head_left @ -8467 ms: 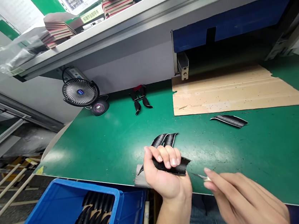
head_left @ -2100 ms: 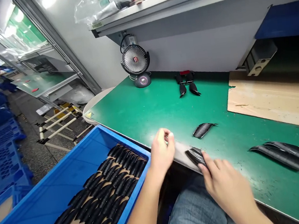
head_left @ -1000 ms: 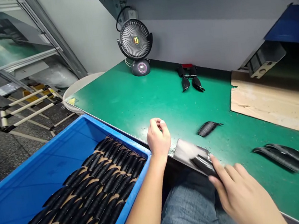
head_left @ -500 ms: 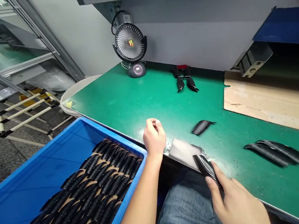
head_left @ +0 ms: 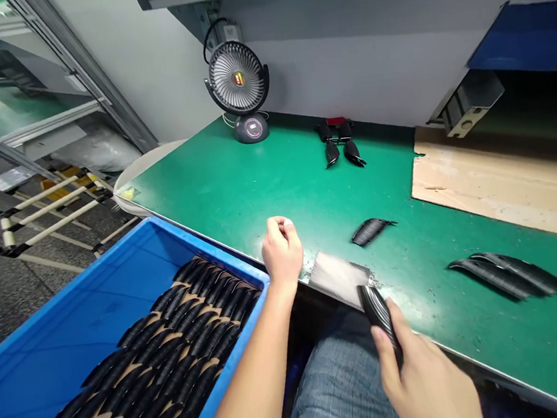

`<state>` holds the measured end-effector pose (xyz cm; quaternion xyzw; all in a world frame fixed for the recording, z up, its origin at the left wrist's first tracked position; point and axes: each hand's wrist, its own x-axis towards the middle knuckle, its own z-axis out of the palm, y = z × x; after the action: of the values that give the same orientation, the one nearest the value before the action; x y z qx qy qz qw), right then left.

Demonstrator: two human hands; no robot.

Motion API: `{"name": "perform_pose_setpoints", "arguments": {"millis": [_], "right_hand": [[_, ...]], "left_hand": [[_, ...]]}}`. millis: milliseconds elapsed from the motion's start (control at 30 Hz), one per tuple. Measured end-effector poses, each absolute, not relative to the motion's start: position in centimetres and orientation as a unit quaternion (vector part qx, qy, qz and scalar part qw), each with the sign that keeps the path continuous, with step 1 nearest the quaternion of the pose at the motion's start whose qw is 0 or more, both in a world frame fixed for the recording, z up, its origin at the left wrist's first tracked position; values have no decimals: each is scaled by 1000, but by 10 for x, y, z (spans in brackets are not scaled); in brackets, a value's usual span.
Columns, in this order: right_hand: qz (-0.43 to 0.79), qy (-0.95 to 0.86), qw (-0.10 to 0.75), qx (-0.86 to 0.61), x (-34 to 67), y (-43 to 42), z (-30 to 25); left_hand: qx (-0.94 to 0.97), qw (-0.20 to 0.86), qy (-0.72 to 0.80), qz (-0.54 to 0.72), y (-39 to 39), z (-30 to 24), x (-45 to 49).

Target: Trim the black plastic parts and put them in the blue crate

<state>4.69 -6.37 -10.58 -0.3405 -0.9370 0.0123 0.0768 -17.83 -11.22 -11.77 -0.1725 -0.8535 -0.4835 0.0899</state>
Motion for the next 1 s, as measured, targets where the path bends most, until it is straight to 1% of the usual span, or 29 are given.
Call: {"name": "perform_pose_setpoints", "arguments": {"millis": [133, 400, 533, 667, 767, 800, 933, 1000], "right_hand": [[13, -934, 50, -354, 31, -59, -107], [-1, -937, 85, -337, 17, -53, -103], [-55, -951, 139, -269, 20, -57, -100], [-77, -966, 134, -207, 15, -58, -99], [-103, -965, 163, -176, 14, -60, -102], [-106, -962, 171, -186, 13, -61, -103], [-43, -945, 110, -305, 7, -64, -106], [-48, -942, 114, -312, 10, -66, -107]], "left_hand": [[-172, 95, -852, -486, -112, -117, -178], [-168, 100, -849, -490, -114, -119, -179], [-169, 93, -850, -490, -115, -120, -180], [-168, 94, -846, -497, -115, -118, -181], [-170, 91, -844, -500, -116, -117, -182], [-171, 90, -844, -500, -117, -117, -182], [-173, 90, -846, -497, -117, -118, -182], [-176, 87, -847, -494, -117, -118, -181]]}}
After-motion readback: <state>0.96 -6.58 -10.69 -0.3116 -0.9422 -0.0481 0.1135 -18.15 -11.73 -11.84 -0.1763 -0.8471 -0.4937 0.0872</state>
